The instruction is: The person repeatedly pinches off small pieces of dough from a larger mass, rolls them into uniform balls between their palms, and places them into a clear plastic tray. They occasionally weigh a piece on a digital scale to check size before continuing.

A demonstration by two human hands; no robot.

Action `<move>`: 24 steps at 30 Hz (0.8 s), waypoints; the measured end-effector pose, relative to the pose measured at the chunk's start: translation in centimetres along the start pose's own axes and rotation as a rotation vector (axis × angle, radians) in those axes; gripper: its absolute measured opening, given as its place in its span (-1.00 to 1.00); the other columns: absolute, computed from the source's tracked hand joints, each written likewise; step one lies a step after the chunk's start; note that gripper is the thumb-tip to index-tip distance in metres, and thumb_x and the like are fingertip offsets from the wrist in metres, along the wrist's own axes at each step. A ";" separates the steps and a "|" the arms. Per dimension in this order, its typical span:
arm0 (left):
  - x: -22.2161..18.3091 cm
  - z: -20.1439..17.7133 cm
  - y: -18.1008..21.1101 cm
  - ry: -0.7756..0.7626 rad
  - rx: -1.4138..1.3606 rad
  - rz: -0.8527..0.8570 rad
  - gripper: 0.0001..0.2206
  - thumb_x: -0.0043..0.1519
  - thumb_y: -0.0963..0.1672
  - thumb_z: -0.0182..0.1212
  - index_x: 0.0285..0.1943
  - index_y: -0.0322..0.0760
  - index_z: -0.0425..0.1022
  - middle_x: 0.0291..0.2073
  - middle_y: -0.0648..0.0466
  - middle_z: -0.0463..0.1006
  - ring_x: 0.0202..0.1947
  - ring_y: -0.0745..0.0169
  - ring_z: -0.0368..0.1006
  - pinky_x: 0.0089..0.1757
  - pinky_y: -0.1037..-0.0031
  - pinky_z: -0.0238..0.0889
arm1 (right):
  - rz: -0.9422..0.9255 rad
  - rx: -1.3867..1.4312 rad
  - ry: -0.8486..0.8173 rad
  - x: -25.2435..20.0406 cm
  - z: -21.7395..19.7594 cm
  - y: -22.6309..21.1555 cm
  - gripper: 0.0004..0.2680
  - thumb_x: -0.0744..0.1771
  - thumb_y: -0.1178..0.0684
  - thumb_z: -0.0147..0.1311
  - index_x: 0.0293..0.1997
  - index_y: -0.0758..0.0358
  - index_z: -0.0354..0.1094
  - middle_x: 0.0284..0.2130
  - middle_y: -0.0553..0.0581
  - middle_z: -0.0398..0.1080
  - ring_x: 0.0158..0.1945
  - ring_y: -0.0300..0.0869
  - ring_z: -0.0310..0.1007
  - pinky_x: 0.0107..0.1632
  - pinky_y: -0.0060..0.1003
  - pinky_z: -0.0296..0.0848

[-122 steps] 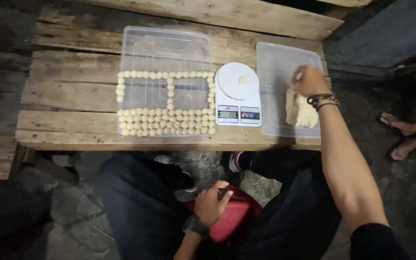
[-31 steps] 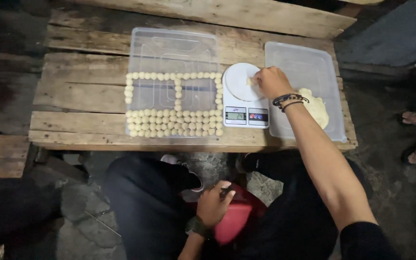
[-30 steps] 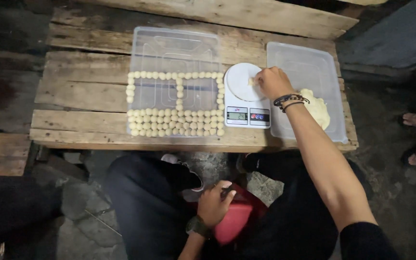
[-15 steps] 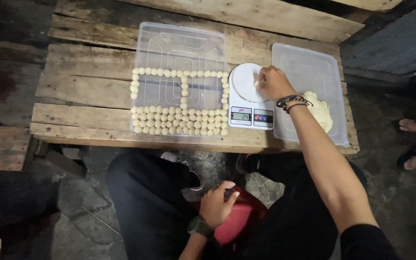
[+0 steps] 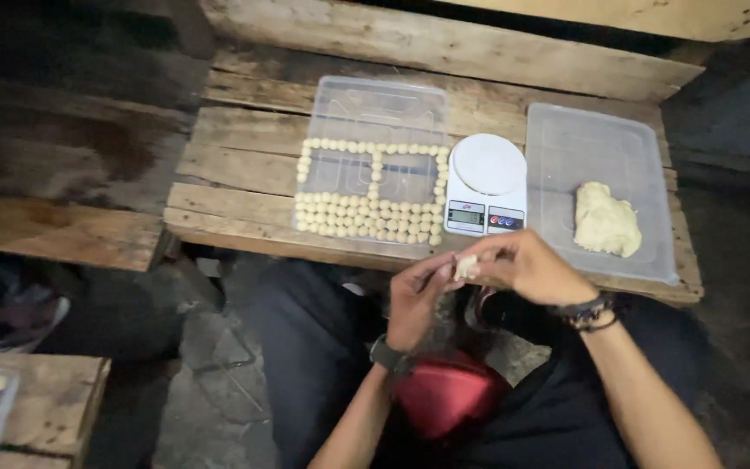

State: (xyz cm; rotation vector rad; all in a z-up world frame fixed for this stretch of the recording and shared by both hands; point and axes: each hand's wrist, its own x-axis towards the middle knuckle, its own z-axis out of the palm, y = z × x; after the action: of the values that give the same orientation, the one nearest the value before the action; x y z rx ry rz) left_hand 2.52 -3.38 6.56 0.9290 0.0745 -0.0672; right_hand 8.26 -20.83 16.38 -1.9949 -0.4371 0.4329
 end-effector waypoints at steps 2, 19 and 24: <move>-0.6 1.4 1.0 0.013 -0.030 0.006 -0.75 0.28 -0.25 0.29 0.09 -0.61 0.56 -0.11 -0.21 0.64 -0.14 0.19 0.50 -0.09 0.12 0.57 | 0.027 0.140 0.061 -1.4 1.6 3.4 -0.80 0.26 0.30 0.27 -0.05 0.30 0.56 -0.47 0.06 0.58 -0.39 -0.30 0.48 -0.17 -0.34 0.48; 1.5 -0.3 -4.4 0.268 0.069 0.009 -0.80 0.23 -0.23 0.36 0.00 -0.49 0.59 -0.25 -0.17 0.69 -0.28 0.05 0.66 -0.17 0.26 0.61 | -0.324 -0.275 0.241 -2.9 2.6 0.5 -0.90 0.38 0.19 0.10 -0.09 0.31 0.53 -0.33 0.22 0.54 -0.22 0.06 0.59 -0.13 -0.08 0.57; 1.5 0.2 -5.1 0.283 0.010 0.024 -0.83 0.24 -0.26 0.34 -0.02 -0.49 0.58 -0.28 -0.19 0.68 -0.29 0.04 0.66 -0.18 0.23 0.62 | -0.321 -0.341 0.275 -3.1 2.2 0.7 -0.79 0.34 0.16 0.19 0.04 0.45 0.44 -0.36 0.38 0.50 -0.24 0.22 0.56 -0.20 0.05 0.55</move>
State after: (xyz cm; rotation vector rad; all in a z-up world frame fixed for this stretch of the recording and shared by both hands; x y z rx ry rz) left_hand 3.58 -6.61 2.51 0.9448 0.3259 0.0866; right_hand 4.64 -20.98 15.14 -2.2177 -0.6762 -0.1251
